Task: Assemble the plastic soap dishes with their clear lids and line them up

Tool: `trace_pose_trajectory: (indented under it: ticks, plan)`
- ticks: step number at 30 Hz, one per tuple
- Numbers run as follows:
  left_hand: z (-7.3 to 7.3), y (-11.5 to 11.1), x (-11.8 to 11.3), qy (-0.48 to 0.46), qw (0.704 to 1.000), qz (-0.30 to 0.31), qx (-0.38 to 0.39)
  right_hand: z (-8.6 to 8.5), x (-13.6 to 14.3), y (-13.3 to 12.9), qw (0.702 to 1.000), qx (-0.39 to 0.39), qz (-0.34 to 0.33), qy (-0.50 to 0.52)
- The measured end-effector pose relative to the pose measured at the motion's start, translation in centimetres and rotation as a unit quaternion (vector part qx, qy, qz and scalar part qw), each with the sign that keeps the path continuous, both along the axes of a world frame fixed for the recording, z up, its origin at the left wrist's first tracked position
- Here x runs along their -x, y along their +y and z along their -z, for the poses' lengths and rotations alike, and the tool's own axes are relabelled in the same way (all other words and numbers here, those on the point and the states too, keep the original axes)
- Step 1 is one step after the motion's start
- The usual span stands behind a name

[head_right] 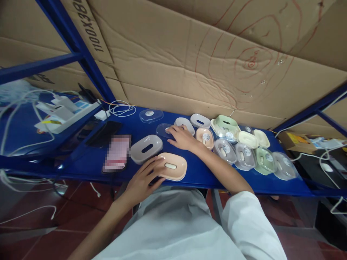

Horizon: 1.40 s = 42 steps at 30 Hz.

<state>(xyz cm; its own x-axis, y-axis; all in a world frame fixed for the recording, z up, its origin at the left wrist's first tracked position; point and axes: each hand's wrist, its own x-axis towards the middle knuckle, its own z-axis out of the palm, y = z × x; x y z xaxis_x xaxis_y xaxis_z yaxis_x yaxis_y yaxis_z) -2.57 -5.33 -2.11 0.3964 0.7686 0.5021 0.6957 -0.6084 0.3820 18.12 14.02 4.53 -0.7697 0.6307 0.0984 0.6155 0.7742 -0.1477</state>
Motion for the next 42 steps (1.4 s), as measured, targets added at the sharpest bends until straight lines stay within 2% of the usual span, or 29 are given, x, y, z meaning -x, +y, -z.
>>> trace_pose_trajectory:
  ticks: [3, 6, 10, 15, 17, 19, 22, 25, 29, 32, 34, 36, 38, 39, 40, 42]
  plan:
    - [-0.1, -0.1, 0.0, -0.014, 1.000, -0.012, 0.001, 0.7, 0.5, -0.4, 0.996, -0.040, 0.077, -0.036]
    - [-0.1, -0.4, 0.0, -0.029, 0.999, -0.029, 0.022, 0.6, 1.1, -0.7, 0.993, -0.050, 0.099, -0.042]
    - [0.2, -0.7, 0.0, -0.050, 0.995, -0.059, 0.067, -0.8, -0.2, -2.9, 0.995, -0.002, 0.090, 0.040]
    - [0.9, -0.6, -0.1, -0.088, 0.991, -0.086, 0.045, -1.5, -4.9, -8.2, 0.982, 0.104, 0.027, 0.154]
    - [1.1, -0.5, -0.2, -0.089, 0.991, -0.089, 0.036, -1.0, -6.3, -10.6, 0.980, 0.105, 0.025, 0.168]
    - [1.2, -0.5, -0.2, -0.086, 0.992, -0.084, 0.028, 0.0, -6.7, -12.8, 0.985, 0.074, 0.031, 0.152]
    - [1.1, -0.4, -0.1, -0.085, 0.993, -0.077, 0.021, 1.7, -6.0, -15.6, 0.992, -0.001, 0.040, 0.119]
    - [1.0, -0.2, 0.2, -0.083, 0.994, -0.062, 0.020, 3.2, -4.9, -16.9, 0.992, -0.068, 0.025, 0.103]
    - [0.9, 0.0, 0.2, -0.084, 0.995, -0.045, 0.010, 4.5, -4.5, -17.2, 0.990, -0.103, 0.035, 0.093]
    - [0.9, -0.2, 0.0, -0.077, 0.996, -0.054, -0.010, 4.9, -4.8, -17.4, 0.987, -0.129, 0.052, 0.084]
    - [0.9, -0.3, -0.1, -0.070, 0.992, -0.090, -0.053, 4.8, -5.0, -17.5, 0.982, -0.148, 0.081, 0.079]
    - [0.8, -0.2, 0.0, -0.054, 0.979, -0.175, -0.093, 4.4, -4.9, -16.9, 0.976, -0.163, 0.124, 0.074]
    - [0.8, 0.0, 0.3, -0.034, 0.961, -0.257, -0.099, 3.8, -4.4, -15.3, 0.972, -0.163, 0.156, 0.068]
    - [0.8, 0.1, 0.5, -0.027, 0.956, -0.276, -0.093, 3.5, -4.0, -14.0, 0.973, -0.153, 0.160, 0.065]
    - [0.8, 0.3, 0.6, -0.024, 0.956, -0.280, -0.086, 3.2, -3.4, -12.5, 0.976, -0.137, 0.156, 0.063]
    - [0.8, 0.5, 0.8, -0.023, 0.965, -0.248, -0.076, 2.7, -2.3, -8.9, 0.983, -0.099, 0.141, 0.062]
